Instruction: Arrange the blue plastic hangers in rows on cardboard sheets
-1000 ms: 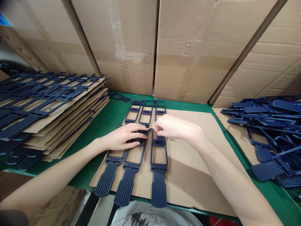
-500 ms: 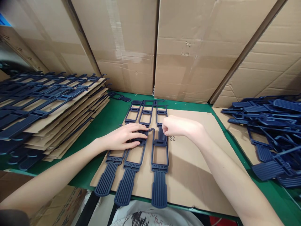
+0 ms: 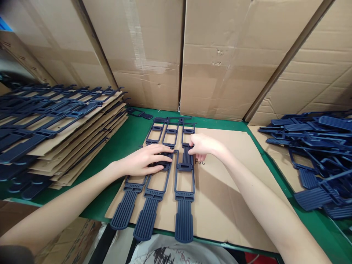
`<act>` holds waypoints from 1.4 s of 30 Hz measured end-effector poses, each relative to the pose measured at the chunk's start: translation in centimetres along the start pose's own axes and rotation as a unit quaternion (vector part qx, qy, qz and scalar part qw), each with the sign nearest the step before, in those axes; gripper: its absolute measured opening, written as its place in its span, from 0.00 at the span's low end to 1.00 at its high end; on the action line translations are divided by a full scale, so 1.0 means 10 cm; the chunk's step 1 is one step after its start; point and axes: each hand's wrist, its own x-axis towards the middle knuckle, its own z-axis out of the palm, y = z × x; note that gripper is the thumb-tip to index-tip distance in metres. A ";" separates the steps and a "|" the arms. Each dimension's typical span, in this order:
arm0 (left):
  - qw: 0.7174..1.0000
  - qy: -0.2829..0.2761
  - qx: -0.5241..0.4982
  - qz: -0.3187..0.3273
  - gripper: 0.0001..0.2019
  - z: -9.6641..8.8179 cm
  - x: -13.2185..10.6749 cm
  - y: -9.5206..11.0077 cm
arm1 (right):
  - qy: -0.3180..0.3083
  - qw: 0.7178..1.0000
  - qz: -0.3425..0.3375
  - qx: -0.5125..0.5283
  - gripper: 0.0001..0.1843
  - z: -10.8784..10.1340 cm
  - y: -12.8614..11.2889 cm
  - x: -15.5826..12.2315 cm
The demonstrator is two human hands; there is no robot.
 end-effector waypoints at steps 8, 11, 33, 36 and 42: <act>1.000 0.017 -0.020 0.003 0.16 0.00 0.01 0.01 | 0.000 0.999 -0.002 0.039 0.07 0.00 0.00 0.01; 1.000 0.016 -0.017 0.003 0.16 0.01 0.00 0.00 | 0.008 1.000 -0.003 0.014 0.06 -0.02 0.00 -0.01; 1.000 -0.011 0.009 -0.004 0.16 -0.01 0.01 0.00 | 0.042 0.999 -0.016 0.003 0.12 0.06 0.02 0.06; 1.000 -0.006 0.004 -0.002 0.16 -0.01 0.01 0.01 | 0.033 0.999 -0.008 -0.008 0.11 0.06 -0.01 0.03; 1.000 -0.007 0.005 -0.004 0.16 -0.01 0.00 0.01 | 0.030 0.998 -0.021 -0.051 0.01 0.06 -0.06 -0.06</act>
